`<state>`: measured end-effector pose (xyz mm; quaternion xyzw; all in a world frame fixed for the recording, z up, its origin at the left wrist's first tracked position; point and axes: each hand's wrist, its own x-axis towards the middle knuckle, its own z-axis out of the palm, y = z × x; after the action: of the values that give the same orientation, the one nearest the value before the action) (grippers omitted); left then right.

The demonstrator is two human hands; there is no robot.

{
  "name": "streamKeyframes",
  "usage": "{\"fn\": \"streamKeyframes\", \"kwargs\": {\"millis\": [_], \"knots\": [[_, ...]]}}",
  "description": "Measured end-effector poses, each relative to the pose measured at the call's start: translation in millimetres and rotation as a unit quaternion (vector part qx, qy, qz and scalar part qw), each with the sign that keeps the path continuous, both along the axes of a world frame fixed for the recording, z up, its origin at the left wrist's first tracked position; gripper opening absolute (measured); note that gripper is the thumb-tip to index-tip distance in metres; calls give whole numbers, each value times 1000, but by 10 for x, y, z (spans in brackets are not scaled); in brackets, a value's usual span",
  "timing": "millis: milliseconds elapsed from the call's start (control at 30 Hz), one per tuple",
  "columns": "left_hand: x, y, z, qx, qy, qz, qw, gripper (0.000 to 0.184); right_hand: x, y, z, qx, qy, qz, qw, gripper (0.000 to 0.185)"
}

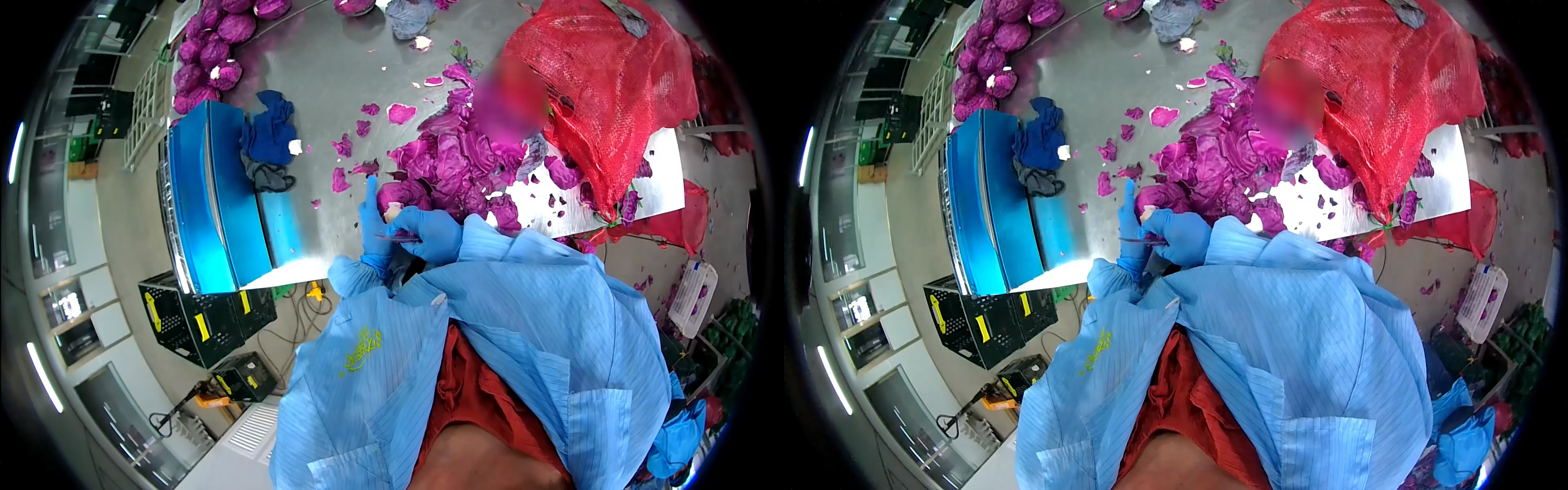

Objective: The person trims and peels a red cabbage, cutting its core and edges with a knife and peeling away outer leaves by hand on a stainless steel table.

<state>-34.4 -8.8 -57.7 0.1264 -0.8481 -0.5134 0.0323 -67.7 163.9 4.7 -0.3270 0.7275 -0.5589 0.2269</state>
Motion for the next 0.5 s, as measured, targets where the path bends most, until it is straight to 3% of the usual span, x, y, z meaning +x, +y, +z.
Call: {"fn": "streamKeyframes", "kwargs": {"millis": [100,133,167,233,267,367,433,467,500], "knots": [[-34,-15,35,-36,14,4,999,97,-126,109,-34,-82,-55,-76,992,35],[-42,-29,64,-4,-22,18,1000,96,-213,212,172,1,-14,-138,990,43],[-44,-63,52,12,-41,14,999,95,-253,258,-33,-8,-9,-216,976,50],[-49,-152,63,43,-80,7,996,94,-361,442,-96,127,56,-286,948,60],[-17,-190,122,69,-125,-12,990,102,-386,499,-156,121,2,-273,954,62],[18,-247,147,-24,-24,-102,994,112,-374,555,-215,119,-178,-208,955,66],[-54,-247,253,-61,-15,-168,984,115,-387,516,28,137,-310,-132,931,66],[-93,-254,301,-79,-10,-200,977,116,-359,486,26,117,-335,-126,926,64],[-124,-271,315,-79,-13,-195,978,115,-331,444,-1,108,-287,-134,942,63]]}}
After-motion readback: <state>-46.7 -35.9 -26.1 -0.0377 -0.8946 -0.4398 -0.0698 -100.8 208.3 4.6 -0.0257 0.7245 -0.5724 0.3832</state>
